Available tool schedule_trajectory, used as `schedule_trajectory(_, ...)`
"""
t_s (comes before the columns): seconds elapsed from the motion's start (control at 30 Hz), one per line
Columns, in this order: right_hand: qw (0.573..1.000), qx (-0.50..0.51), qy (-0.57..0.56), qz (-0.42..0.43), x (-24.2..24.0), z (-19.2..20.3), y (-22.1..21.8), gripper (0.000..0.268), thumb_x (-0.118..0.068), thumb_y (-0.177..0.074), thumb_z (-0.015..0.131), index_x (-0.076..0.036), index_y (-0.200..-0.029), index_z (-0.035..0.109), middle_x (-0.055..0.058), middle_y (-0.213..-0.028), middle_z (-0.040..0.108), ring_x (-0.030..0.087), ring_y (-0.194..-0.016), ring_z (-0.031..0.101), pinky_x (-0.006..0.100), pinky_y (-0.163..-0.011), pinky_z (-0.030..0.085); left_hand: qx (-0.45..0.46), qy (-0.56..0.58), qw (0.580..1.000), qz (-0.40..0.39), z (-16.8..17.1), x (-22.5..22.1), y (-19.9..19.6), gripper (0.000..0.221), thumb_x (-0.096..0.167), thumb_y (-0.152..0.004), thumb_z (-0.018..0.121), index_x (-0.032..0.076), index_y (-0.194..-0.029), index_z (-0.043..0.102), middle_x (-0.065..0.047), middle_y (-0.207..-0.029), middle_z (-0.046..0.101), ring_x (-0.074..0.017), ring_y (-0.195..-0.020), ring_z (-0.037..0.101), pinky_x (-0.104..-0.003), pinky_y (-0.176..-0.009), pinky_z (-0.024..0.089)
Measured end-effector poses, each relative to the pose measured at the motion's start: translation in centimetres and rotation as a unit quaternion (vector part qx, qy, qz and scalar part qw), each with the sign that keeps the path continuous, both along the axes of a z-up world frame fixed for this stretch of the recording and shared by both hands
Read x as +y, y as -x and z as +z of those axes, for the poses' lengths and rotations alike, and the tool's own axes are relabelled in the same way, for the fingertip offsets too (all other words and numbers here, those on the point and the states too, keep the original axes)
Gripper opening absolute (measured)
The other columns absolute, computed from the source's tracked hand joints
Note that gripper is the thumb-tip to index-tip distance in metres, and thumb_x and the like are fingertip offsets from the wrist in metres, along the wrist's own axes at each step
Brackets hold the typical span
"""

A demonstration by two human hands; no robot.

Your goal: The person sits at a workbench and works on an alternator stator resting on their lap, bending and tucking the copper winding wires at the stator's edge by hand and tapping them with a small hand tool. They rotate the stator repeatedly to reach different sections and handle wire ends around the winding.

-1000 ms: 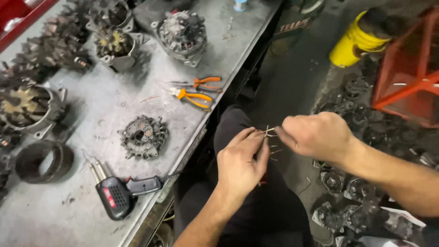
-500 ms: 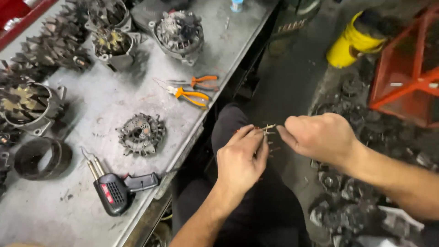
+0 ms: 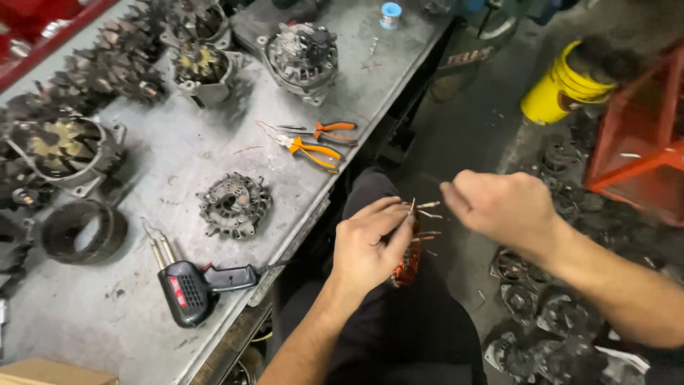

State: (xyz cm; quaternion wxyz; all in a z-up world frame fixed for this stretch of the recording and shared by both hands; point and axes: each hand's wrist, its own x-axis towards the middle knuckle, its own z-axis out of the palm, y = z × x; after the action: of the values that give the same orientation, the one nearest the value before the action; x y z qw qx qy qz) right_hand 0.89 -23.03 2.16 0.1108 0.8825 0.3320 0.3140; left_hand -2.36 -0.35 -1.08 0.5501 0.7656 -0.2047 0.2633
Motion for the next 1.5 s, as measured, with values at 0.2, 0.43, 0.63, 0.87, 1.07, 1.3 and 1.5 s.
schedule_trajectory(0.2,0.997,-0.007,-0.013,0.078,0.9,-0.8,-0.6,0.040,-0.047,-0.101,0.041,-0.026,-0.068,0.045,-0.006,-0.054,0.047,0.016,-0.045,0.058,0.035,-0.046,0.048,0.031,0.037,0.992,-0.117,-1.2,2.4,-0.7,0.012,0.008,-0.085,0.073,0.004,-0.094,0.079,-0.018,-0.095,0.079,-0.0431,-0.101,0.075,-0.053,-0.084,0.062)
schedule_trajectory(0.43,0.997,-0.021,-0.011,0.079,1.6,-1.2,-2.6,0.035,-0.046,-0.099,0.054,-0.026,-0.072,0.046,-0.005,-0.057,0.046,0.016,-0.048,0.058,0.032,-0.047,0.045,0.057,0.112,0.985,-0.122,-2.6,3.0,-1.8,0.012,0.004,-0.086,0.076,0.005,-0.096,0.082,-0.014,-0.093,0.081,-0.0378,-0.100,0.077,-0.047,-0.087,0.062)
schedule_trajectory(0.63,0.991,0.013,-0.025,0.132,2.5,-1.5,-3.2,0.039,-0.049,-0.100,0.048,-0.027,-0.068,0.045,-0.006,-0.057,0.045,0.016,-0.047,0.057,0.034,-0.047,0.046,0.070,0.145,0.978,-0.134,-2.4,2.7,-1.9,0.011,0.002,-0.086,0.075,0.002,-0.096,0.080,-0.020,-0.094,0.080,-0.0421,-0.099,0.076,-0.052,-0.085,0.062)
schedule_trajectory(0.87,0.992,-0.021,-0.013,0.123,3.1,-1.5,-2.2,0.038,-0.044,-0.103,0.042,-0.023,-0.071,0.048,-0.003,-0.057,0.046,0.019,-0.045,0.056,0.036,-0.047,0.047,0.079,0.123,0.983,-0.114,-1.5,2.7,-1.3,0.012,0.003,-0.086,0.075,0.003,-0.097,0.081,-0.019,-0.094,0.080,-0.0406,-0.101,0.076,-0.052,-0.086,0.062)
schedule_trajectory(1.07,0.990,0.022,-0.039,0.133,3.4,-1.0,-1.6,0.042,-0.055,-0.102,0.041,-0.029,-0.069,0.048,-0.010,-0.058,0.048,0.013,-0.047,0.058,0.030,-0.046,0.045,0.081,0.132,0.983,-0.103,-1.6,2.4,-1.2,0.012,0.002,-0.087,0.073,0.002,-0.096,0.081,-0.020,-0.093,0.080,-0.0426,-0.100,0.076,-0.053,-0.088,0.061)
schedule_trajectory(1.3,0.996,-0.003,-0.028,0.082,1.9,-0.9,-3.3,0.040,-0.050,-0.101,0.051,-0.026,-0.069,0.048,-0.004,-0.056,0.046,0.019,-0.047,0.059,0.035,-0.047,0.047,0.058,0.118,0.988,-0.084,-0.9,2.1,-1.2,0.010,0.003,-0.087,0.075,0.002,-0.095,0.080,-0.021,-0.092,0.079,-0.0434,-0.098,0.076,-0.053,-0.085,0.062)
schedule_trajectory(1.5,0.998,-0.017,-0.023,0.063,1.3,-0.2,-3.4,0.037,-0.044,-0.100,0.060,-0.023,-0.072,0.047,-0.004,-0.056,0.046,0.019,-0.050,0.061,0.032,-0.048,0.049,0.010,0.089,0.994,-0.057,-0.8,1.1,-0.5,0.010,0.003,-0.085,0.075,0.003,-0.094,0.081,-0.017,-0.091,0.080,-0.0405,-0.096,0.078,-0.049,-0.083,0.063)
